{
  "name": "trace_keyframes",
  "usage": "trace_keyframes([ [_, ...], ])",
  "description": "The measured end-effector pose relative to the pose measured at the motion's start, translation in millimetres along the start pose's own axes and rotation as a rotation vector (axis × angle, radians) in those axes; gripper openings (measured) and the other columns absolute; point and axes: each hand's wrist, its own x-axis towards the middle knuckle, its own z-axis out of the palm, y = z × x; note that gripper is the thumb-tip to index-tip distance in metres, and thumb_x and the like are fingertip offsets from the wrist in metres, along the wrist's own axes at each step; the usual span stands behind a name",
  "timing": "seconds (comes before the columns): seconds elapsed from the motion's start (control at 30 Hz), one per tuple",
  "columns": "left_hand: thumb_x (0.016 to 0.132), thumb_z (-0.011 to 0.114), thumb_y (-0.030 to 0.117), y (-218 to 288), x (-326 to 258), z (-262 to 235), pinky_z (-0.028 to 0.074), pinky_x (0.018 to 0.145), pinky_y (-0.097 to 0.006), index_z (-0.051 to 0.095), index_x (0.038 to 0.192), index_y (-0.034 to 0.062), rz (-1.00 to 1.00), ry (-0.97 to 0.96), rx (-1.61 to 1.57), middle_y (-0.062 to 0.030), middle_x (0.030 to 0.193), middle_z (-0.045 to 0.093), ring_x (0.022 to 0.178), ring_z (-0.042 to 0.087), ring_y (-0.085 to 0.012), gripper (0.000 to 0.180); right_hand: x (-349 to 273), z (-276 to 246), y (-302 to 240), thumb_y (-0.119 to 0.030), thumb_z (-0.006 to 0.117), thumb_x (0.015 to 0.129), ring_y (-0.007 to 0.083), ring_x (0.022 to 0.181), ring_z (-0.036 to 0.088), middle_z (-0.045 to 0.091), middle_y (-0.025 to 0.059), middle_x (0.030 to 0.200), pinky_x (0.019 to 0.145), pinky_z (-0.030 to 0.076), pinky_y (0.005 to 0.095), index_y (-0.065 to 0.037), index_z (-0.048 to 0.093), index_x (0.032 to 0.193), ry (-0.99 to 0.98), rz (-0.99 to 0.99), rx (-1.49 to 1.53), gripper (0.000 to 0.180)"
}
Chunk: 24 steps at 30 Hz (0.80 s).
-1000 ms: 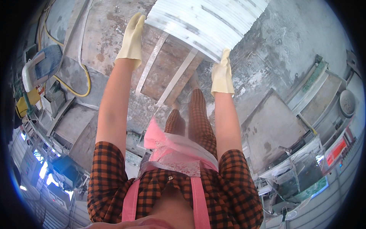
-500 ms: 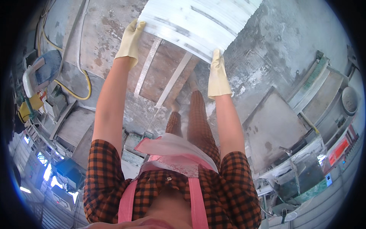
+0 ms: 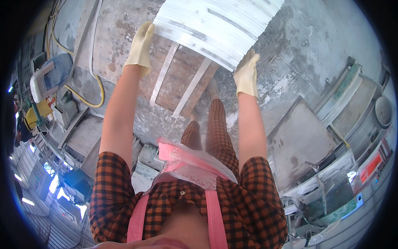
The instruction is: The person repeatedly picks up white rectangular tiles from a conveyor belt and stacks them on a wooden pallet. The person handles the tiles by hand, placing them one at a time into a growing stack.
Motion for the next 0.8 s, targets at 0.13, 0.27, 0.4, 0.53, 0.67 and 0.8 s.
trace_keyframes([
  [0.13,0.097,0.056,0.035,29,9,6,0.031,0.113,-0.037,0.044,0.142,-0.0008,0.038,-0.102,0.083,-0.0163,0.145,0.047,0.137,0.041,-0.0255,0.059,6,13,-24,-0.054,0.031,0.102,0.0281,0.13,0.05,0.047,0.0098,0.147,0.107,0.041,0.0374,-0.008,0.041,0.144,-0.159,0.437,0.751,0.064],
  [0.27,0.089,0.053,0.014,52,33,35,0.044,0.097,-0.035,0.064,0.116,0.0003,0.084,-0.044,-0.004,-0.0132,0.113,0.066,0.109,0.06,-0.0237,0.032,-3,-4,-57,-0.059,0.033,0.1,0.0276,0.127,0.052,0.051,0.0133,0.143,0.111,0.036,0.0359,0.002,0.041,0.143,-0.068,0.307,0.308,0.075],
  [0.4,0.087,0.049,0.005,60,54,50,0.047,0.094,-0.033,0.065,0.118,-0.0012,-0.018,-0.115,0.124,-0.0101,0.109,0.07,0.103,0.064,-0.0199,0.035,-3,-22,-76,-0.062,0.044,0.096,0.0241,0.113,0.058,0.064,0.0169,0.12,0.106,0.037,0.033,0.008,0.053,0.13,-0.09,0.117,0.16,0.078],
  [0.53,0.085,0.048,0.003,59,65,55,0.049,0.087,-0.034,0.069,0.109,0.0007,-0.022,-0.093,0.244,-0.0111,0.103,0.071,0.098,0.065,-0.0218,0.031,22,-29,-69,-0.059,0.054,0.093,0.0189,0.097,0.06,0.068,0.0131,0.103,0.089,0.044,0.0308,0.011,0.065,0.108,-0.135,0.222,0.018,0.073],
  [0.67,0.09,0.049,0.009,59,69,55,0.044,0.097,-0.034,0.063,0.122,0.0018,-0.11,-0.117,0.396,-0.0141,0.12,0.065,0.113,0.06,-0.0235,0.036,43,-34,-52,-0.055,0.064,0.089,0.0151,0.093,0.061,0.069,0.0113,0.099,0.087,0.046,0.029,0.011,0.067,0.104,-0.189,0.217,0.135,0.067],
  [0.8,0.086,0.048,0.007,56,73,56,0.045,0.099,-0.035,0.067,0.12,0.005,0.002,0.016,0.532,-0.0148,0.119,0.067,0.113,0.062,-0.0264,0.039,47,-37,-48,-0.048,0.072,0.086,0.0189,0.095,0.064,0.066,0.0143,0.107,0.091,0.048,0.0317,0.013,0.06,0.117,-0.236,0.259,0.25,0.069],
])
